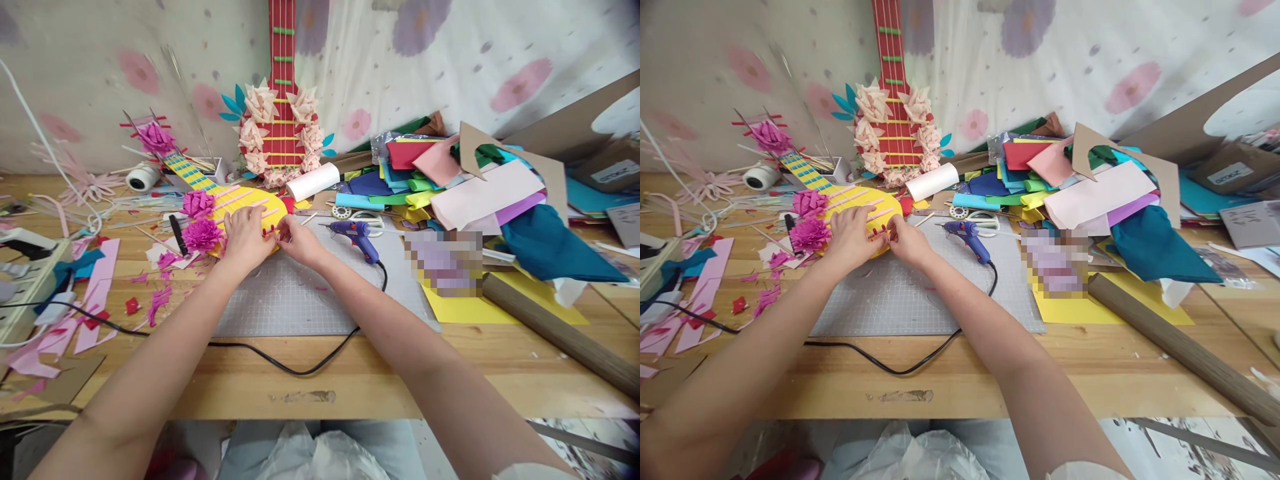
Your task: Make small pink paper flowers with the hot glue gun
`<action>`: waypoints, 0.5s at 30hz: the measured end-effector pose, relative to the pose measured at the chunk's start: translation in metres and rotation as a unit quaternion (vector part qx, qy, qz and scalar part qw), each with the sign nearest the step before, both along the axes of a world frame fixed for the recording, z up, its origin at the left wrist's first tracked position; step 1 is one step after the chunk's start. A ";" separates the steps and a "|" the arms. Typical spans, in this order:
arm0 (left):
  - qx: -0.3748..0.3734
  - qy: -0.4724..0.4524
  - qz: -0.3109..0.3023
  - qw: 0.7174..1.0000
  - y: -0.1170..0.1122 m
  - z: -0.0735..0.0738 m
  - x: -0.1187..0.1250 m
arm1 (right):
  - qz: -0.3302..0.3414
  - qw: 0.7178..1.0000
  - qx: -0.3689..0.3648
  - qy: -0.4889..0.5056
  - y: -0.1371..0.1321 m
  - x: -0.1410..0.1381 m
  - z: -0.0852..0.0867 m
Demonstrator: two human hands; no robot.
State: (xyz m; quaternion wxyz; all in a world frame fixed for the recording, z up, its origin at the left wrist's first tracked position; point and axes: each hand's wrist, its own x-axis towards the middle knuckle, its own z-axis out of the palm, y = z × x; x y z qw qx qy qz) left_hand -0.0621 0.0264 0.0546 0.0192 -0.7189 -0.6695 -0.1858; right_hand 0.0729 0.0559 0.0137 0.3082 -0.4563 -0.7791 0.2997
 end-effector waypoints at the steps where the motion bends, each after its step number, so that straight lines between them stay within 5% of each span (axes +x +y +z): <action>1: 0.002 0.000 0.000 1.000 0.000 0.000 0.000 | 0.001 1.000 0.002 -0.001 0.000 0.000 0.000; 15: 0.004 -0.010 -0.005 1.000 0.000 -0.001 0.000 | 0.002 1.000 0.004 0.016 -0.002 0.003 0.007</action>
